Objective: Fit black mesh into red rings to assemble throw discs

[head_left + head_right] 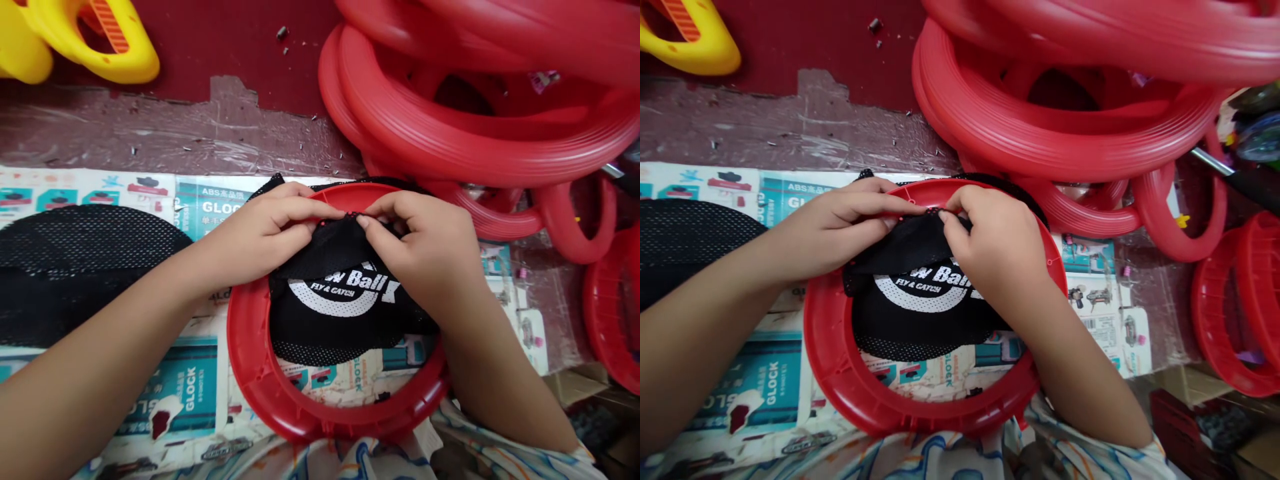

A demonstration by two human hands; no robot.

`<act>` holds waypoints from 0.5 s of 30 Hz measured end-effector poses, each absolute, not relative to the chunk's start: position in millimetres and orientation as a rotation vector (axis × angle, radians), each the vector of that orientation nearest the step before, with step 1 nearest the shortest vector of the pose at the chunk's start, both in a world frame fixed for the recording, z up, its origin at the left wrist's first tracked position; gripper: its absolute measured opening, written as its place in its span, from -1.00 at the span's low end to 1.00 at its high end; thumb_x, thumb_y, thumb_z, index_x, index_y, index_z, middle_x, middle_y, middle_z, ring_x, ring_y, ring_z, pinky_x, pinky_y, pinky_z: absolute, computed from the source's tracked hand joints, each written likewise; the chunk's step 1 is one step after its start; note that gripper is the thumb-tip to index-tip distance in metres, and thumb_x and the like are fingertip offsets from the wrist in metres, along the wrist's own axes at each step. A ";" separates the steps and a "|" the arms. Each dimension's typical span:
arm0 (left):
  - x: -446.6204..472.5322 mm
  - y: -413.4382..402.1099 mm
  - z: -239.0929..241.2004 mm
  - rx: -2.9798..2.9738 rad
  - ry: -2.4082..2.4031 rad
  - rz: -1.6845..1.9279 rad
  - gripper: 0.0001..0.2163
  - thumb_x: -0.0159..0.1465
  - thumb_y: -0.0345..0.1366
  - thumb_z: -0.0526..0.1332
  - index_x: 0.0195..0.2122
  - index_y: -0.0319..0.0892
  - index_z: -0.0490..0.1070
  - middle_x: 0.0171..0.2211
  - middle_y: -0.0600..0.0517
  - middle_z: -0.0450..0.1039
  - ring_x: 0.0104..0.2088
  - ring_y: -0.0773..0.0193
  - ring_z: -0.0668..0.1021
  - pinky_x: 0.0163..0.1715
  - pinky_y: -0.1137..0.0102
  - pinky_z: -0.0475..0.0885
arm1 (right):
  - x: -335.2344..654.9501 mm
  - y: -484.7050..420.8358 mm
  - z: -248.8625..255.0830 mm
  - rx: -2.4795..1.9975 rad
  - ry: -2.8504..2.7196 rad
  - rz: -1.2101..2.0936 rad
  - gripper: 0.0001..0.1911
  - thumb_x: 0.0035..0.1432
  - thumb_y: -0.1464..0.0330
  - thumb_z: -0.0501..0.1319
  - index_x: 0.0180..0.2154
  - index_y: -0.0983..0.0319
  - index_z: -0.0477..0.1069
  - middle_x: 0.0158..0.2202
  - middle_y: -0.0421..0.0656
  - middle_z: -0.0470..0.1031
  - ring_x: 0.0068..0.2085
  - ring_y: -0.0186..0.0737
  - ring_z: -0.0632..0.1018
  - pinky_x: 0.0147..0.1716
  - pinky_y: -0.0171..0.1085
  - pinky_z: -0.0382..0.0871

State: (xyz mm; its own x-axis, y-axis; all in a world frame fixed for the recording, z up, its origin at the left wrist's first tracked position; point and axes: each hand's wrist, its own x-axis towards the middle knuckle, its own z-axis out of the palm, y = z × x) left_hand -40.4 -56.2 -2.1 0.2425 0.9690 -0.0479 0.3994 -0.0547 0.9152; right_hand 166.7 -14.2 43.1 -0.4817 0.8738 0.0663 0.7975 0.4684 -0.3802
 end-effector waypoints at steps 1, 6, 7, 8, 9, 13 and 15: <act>-41.0 -56.3 -2.7 1.575 1.281 0.810 -0.64 0.30 -0.41 0.11 0.07 -0.17 0.55 -0.04 -0.03 0.47 -0.04 0.25 0.52 0.07 0.35 0.40 | 169.1 -13.4 46.0 -1.450 -2.464 0.477 -0.91 0.16 0.37 0.29 -0.30 0.21 0.59 -0.44 -0.20 0.60 -0.47 -0.26 0.48 -0.40 -0.25 0.25; -43.2 -57.6 -6.1 1.437 1.256 0.863 -0.61 0.31 -0.41 0.17 0.17 -0.16 0.41 0.15 0.00 0.45 0.13 0.21 0.49 0.23 0.31 0.33 | 177.7 -7.1 56.1 -1.489 -2.416 0.539 -0.91 0.15 0.38 0.31 -0.35 0.21 0.60 -0.49 -0.22 0.56 -0.51 -0.30 0.44 -0.42 -0.26 0.24; -43.3 -57.9 -6.7 1.429 1.255 0.867 -0.61 0.31 -0.41 0.18 0.17 -0.16 0.41 0.17 0.00 0.44 0.15 0.20 0.47 0.26 0.29 0.31 | 178.2 -6.1 56.3 -1.495 -2.407 0.539 -0.90 0.16 0.37 0.30 -0.36 0.21 0.61 -0.50 -0.22 0.56 -0.50 -0.29 0.45 -0.42 -0.26 0.24; -43.5 -58.1 -7.4 1.420 1.254 0.869 -0.61 0.31 -0.41 0.18 0.17 -0.16 0.40 0.18 0.00 0.42 0.17 0.18 0.46 0.28 0.27 0.29 | 178.3 -5.5 56.0 -1.503 -2.398 0.539 -0.89 0.17 0.36 0.30 -0.36 0.21 0.61 -0.51 -0.22 0.55 -0.51 -0.29 0.44 -0.43 -0.26 0.24; -43.5 -58.3 -8.1 1.409 1.250 0.869 -0.62 0.31 -0.41 0.19 0.17 -0.15 0.40 0.19 0.00 0.42 0.18 0.17 0.46 0.30 0.24 0.28 | 178.3 -5.0 55.3 -1.512 -2.391 0.539 -0.87 0.17 0.35 0.29 -0.37 0.21 0.61 -0.52 -0.21 0.54 -0.52 -0.29 0.43 -0.44 -0.26 0.23; -43.6 -59.0 -10.5 1.377 1.242 0.870 -0.63 0.31 -0.38 0.20 0.16 -0.12 0.40 0.20 0.00 0.41 0.18 0.13 0.45 0.31 0.17 0.27 | 177.0 -5.0 50.9 -1.539 -2.359 0.525 -0.83 0.19 0.35 0.25 -0.38 0.21 0.60 -0.52 -0.19 0.55 -0.54 -0.29 0.42 -0.45 -0.25 0.21; -43.8 -59.3 -11.2 1.369 1.235 0.885 -0.64 0.32 -0.36 0.21 0.14 -0.10 0.41 0.18 0.02 0.42 0.17 0.14 0.46 0.31 0.17 0.28 | 176.2 -5.3 49.2 -1.559 -2.352 0.500 -0.83 0.19 0.34 0.24 -0.38 0.22 0.59 -0.52 -0.18 0.54 -0.53 -0.27 0.43 -0.45 -0.25 0.20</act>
